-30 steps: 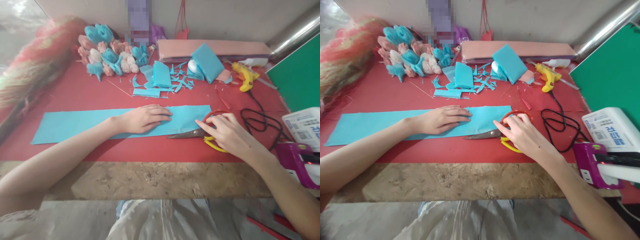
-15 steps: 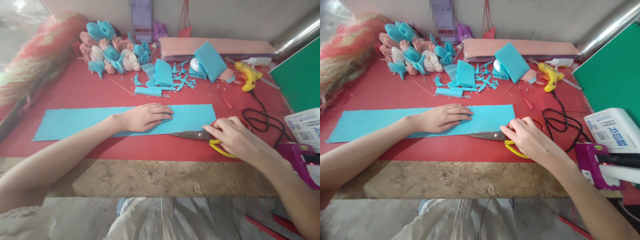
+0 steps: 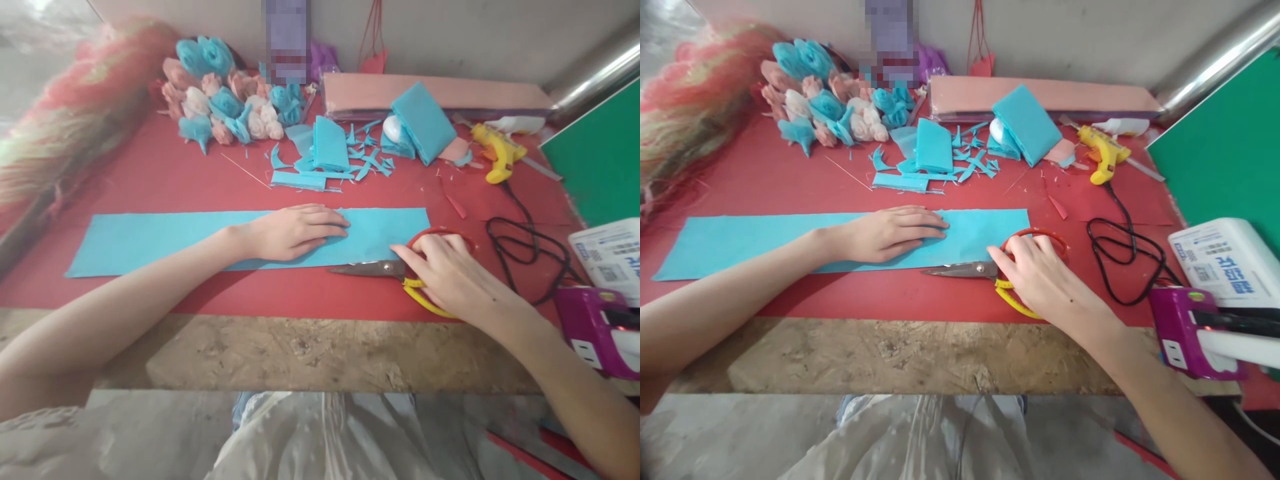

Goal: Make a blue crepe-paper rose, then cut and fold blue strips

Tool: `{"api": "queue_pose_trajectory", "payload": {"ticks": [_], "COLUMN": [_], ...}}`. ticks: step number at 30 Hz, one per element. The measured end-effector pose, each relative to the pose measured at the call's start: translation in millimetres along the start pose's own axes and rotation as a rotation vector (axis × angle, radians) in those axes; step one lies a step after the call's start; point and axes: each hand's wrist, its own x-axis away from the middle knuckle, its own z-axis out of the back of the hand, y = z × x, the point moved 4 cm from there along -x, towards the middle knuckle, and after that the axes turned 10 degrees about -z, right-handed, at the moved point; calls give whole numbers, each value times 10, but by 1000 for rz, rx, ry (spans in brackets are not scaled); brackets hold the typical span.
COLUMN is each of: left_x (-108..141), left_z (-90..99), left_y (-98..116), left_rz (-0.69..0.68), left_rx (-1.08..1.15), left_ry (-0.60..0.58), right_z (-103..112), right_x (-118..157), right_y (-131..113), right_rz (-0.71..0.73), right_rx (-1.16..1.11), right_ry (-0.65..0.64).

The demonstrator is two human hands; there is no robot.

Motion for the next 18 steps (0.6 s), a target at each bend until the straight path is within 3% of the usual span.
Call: {"api": "queue_pose_trajectory", "payload": {"ticks": [13, 18], "left_x": [-10, -10], "left_z": [5, 6], "left_y": [18, 14], "left_rz": [-13, 2], "left_rx": [-8, 2], "left_ry": [8, 2], "right_z": [94, 143], "right_x": [-242, -210], "right_y": [-52, -41], "right_rz": [34, 99], "right_rx": [-95, -129], "right_ry": [-24, 58]}}
